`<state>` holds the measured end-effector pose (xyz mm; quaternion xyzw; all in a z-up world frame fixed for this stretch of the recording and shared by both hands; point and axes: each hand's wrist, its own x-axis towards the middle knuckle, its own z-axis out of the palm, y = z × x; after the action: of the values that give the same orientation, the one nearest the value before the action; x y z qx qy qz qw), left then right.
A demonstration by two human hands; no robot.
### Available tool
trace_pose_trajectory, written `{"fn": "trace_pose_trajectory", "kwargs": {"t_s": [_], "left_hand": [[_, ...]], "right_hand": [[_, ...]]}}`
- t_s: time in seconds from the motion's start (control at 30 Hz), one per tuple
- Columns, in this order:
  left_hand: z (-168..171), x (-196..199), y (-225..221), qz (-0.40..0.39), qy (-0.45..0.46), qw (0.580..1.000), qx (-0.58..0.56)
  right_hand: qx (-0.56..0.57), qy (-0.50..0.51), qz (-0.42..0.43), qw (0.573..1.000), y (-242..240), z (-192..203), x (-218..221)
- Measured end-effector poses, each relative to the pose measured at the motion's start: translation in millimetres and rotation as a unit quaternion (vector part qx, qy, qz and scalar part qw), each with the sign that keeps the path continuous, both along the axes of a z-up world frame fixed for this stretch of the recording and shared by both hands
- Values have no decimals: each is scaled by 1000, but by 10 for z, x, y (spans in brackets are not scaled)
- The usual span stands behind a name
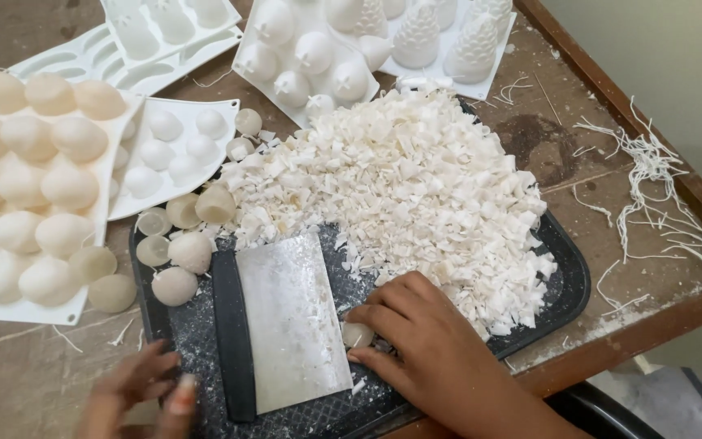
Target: Scraping and shaving wax pieces using a bench scraper in a production area.
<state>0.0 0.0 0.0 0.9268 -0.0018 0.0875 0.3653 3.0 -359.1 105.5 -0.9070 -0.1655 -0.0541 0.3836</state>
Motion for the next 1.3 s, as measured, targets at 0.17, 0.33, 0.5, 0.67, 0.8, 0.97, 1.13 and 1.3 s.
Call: {"fn": "trace_pose_trajectory", "kwargs": {"t_s": [0.17, 0.33, 0.5, 0.67, 0.8, 0.97, 1.13, 1.3], "left_hand": [[425, 163, -681, -8, -10, 1000, -1], [148, 206, -593, -10, 68, 993, -98], [604, 370, -942, -4, 140, 958, -251], [893, 412, -1050, -27, 210, 946, -245], [940, 328, -914, 10, 227, 895, -384], [1194, 179, -904, 44, 192, 884, -423], [997, 89, -856, -31, 129, 879, -459], [1054, 112, -960, -36, 121, 886, -447]], "right_hand": [[-10, -15, 0, 1000, 15, -17, 0], [-33, 8, -1, 999, 5, -56, 12], [-43, 42, -9, 998, 8, -74, 29], [-47, 36, -18, 998, -7, -88, -6], [-42, -11, 56, 997, -160, -167, -2], [-52, 36, 78, 995, -210, -279, 3], [-77, -43, -4, 996, -118, -134, 5], [-77, -18, 62, 995, -119, -6, 140]]}}
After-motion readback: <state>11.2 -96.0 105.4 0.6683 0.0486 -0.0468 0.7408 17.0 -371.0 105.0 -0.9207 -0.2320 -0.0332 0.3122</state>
